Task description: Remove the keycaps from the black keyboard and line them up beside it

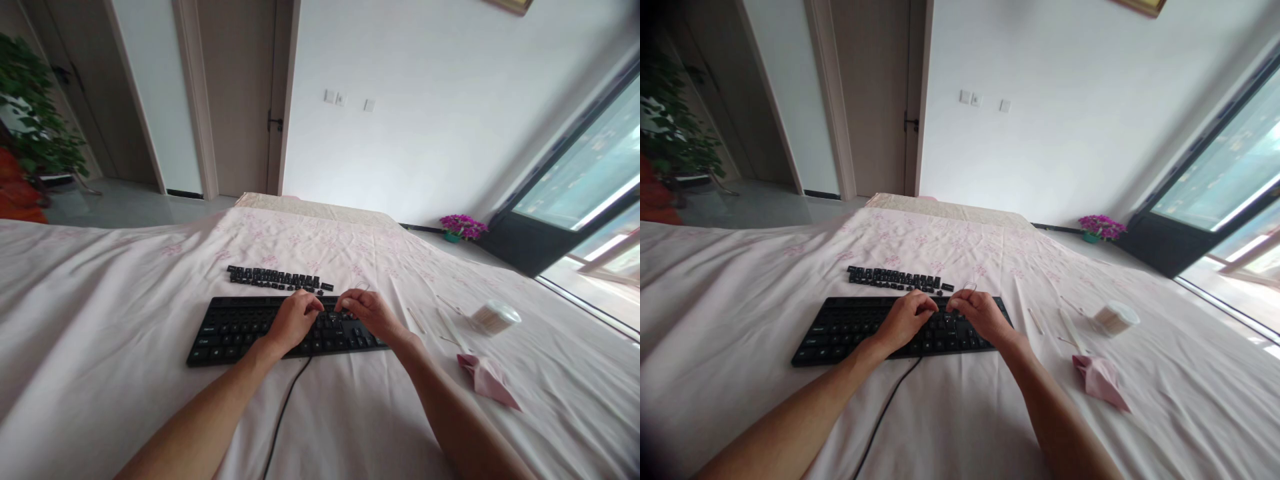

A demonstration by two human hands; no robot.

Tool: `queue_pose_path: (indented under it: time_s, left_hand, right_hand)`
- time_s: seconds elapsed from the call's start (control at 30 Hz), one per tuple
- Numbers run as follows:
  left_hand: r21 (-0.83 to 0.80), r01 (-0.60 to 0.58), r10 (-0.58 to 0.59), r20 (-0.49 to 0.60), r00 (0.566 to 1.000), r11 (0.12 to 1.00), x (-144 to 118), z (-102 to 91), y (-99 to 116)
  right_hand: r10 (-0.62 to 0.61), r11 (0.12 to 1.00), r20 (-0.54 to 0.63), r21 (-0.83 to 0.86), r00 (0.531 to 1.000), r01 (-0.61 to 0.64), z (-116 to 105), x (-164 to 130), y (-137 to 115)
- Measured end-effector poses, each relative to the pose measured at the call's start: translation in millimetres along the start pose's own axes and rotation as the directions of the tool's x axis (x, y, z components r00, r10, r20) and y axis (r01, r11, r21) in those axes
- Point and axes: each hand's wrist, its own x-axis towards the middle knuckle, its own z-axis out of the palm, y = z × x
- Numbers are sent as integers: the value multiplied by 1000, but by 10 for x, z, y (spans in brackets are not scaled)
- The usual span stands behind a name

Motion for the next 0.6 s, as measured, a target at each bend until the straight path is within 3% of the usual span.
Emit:
queue_pose_path:
  time_s: [0.1, 0.3, 0.6]
  left_hand:
    - [11, -9, 9, 8, 1000, 1000, 2, 0, 2]
    - [39, -24, 23, 19, 1000, 999, -3, 6, 9]
    - [83, -69, 63, 71, 995, 994, -6, 35, 23]
  right_hand:
    - [-49, 999, 2, 2, 999, 49, 22, -30, 27]
    - [24, 994, 22, 103, 999, -26, 9, 1, 98]
    - [-35, 994, 80, 107, 996, 26, 61, 18, 71]
